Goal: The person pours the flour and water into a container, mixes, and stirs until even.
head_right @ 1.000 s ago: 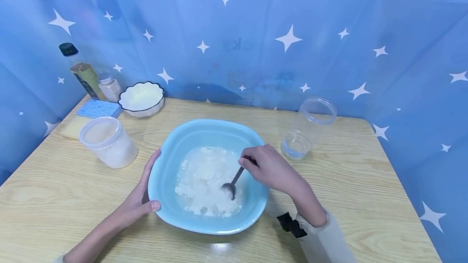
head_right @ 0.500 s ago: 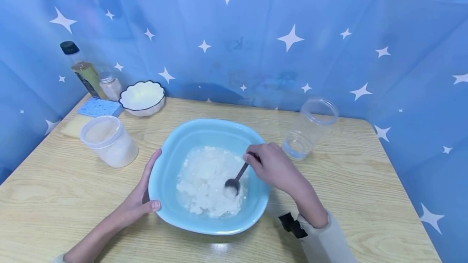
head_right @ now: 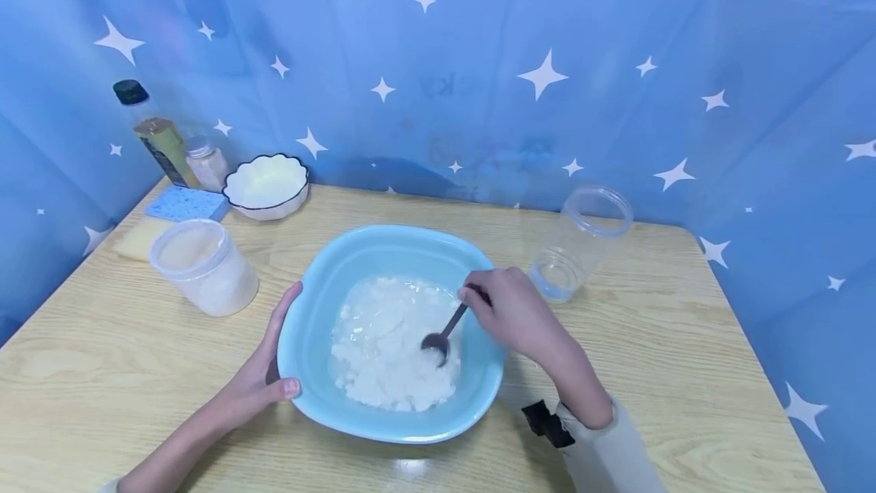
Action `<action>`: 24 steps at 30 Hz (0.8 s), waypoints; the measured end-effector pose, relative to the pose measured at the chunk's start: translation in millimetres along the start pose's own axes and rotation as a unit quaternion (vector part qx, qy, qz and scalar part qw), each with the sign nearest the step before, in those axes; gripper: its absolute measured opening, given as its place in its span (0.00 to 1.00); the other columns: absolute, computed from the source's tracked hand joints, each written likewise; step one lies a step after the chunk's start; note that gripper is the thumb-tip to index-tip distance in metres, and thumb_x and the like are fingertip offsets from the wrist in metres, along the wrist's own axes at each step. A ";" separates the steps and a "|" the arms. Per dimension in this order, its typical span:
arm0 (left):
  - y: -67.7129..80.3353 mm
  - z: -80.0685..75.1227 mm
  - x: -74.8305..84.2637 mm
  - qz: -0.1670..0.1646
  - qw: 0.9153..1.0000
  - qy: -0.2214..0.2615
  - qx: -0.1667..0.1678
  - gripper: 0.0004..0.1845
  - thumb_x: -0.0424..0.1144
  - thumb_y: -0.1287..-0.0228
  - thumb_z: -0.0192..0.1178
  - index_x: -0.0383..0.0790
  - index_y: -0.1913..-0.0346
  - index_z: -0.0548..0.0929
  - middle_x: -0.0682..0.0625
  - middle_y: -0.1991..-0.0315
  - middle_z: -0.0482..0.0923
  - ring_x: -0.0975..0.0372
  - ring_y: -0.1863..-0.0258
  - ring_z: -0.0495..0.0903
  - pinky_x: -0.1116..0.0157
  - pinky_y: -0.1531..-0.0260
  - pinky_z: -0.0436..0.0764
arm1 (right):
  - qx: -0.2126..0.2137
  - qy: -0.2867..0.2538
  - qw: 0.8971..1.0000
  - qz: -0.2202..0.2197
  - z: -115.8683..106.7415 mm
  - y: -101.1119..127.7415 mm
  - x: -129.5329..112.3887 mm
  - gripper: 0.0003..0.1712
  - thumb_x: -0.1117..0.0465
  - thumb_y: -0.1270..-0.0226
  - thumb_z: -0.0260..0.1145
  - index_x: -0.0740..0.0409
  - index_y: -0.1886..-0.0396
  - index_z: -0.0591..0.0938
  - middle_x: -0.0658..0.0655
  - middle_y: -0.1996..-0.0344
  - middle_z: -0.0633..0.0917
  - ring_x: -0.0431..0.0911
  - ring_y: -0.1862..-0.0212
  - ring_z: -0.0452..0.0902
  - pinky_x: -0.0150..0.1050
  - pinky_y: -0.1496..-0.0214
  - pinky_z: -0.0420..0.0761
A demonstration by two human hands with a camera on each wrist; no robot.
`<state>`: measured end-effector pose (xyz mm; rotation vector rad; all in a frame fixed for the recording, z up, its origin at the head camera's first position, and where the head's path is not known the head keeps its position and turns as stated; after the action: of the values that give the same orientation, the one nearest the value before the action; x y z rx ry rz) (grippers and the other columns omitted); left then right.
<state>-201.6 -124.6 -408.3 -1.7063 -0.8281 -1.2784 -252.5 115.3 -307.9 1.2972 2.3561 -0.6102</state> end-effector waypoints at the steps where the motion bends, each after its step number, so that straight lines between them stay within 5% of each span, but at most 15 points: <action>1: 0.0 0.2 0.1 0.001 1.000 0.001 0.000 0.56 0.44 0.48 0.64 0.55 0.26 0.34 0.55 0.27 0.34 0.48 0.32 0.50 0.65 0.40 0.61 | 0.021 0.009 1.000 0.005 -3.2 -0.9 3.2 0.10 0.64 0.34 0.59 0.55 0.75 0.81 0.45 0.91 0.62 0.36 0.87 0.54 0.31 0.85 0.59; 5: 0.2 -0.6 -0.3 -0.003 1.000 -0.008 0.003 0.56 0.44 0.48 0.64 0.56 0.27 0.34 0.55 0.27 0.34 0.49 0.32 0.49 0.67 0.40 0.59 | 0.063 -0.002 0.998 0.004 -2.3 -4.8 5.3 0.09 0.63 0.33 0.58 0.57 0.73 0.81 0.45 0.91 0.62 0.36 0.88 0.54 0.30 0.86 0.58; 10: 0.4 -1.4 0.0 -0.001 1.000 -0.011 0.003 0.56 0.44 0.48 0.64 0.56 0.27 0.34 0.55 0.27 0.35 0.48 0.33 0.51 0.64 0.41 0.62 | -0.027 -0.058 0.998 -0.020 14.3 -2.5 -8.0 0.10 0.60 0.31 0.57 0.53 0.72 0.81 0.43 0.89 0.63 0.35 0.86 0.55 0.30 0.85 0.60; 13: 0.7 -2.0 -0.2 0.000 1.000 -0.014 0.006 0.56 0.45 0.48 0.64 0.56 0.27 0.34 0.55 0.27 0.35 0.48 0.33 0.51 0.61 0.40 0.61 | -0.046 -0.041 0.998 -0.018 10.7 0.7 -6.8 0.10 0.61 0.32 0.58 0.52 0.74 0.81 0.43 0.89 0.62 0.35 0.86 0.54 0.30 0.83 0.61; 20: 2.5 0.3 -1.2 -0.003 1.000 -0.016 0.004 0.55 0.44 0.48 0.64 0.57 0.27 0.34 0.55 0.26 0.33 0.48 0.32 0.49 0.64 0.39 0.59 | 0.050 0.007 0.998 0.022 -10.8 0.2 13.3 0.09 0.63 0.33 0.58 0.57 0.71 0.83 0.46 0.91 0.62 0.37 0.87 0.54 0.31 0.85 0.58; 24: 1.9 0.1 -0.3 -0.008 1.000 -0.024 0.009 0.56 0.44 0.48 0.64 0.57 0.27 0.34 0.55 0.26 0.33 0.48 0.31 0.47 0.51 0.39 0.56 | 0.024 -0.029 0.999 -0.002 -2.2 -1.1 6.9 0.10 0.60 0.31 0.57 0.55 0.69 0.83 0.44 0.90 0.63 0.35 0.87 0.54 0.30 0.85 0.58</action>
<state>-200.0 -125.4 -409.1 -1.7254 -0.8816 -1.2416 -257.1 120.7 -309.4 1.2782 2.3100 -0.7007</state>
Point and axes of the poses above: each hand's wrist, its own y-axis away from the middle knuckle, its own z-axis out of the palm, x = y × z, the point moved 10 cm from there along -y, towards the middle knuckle
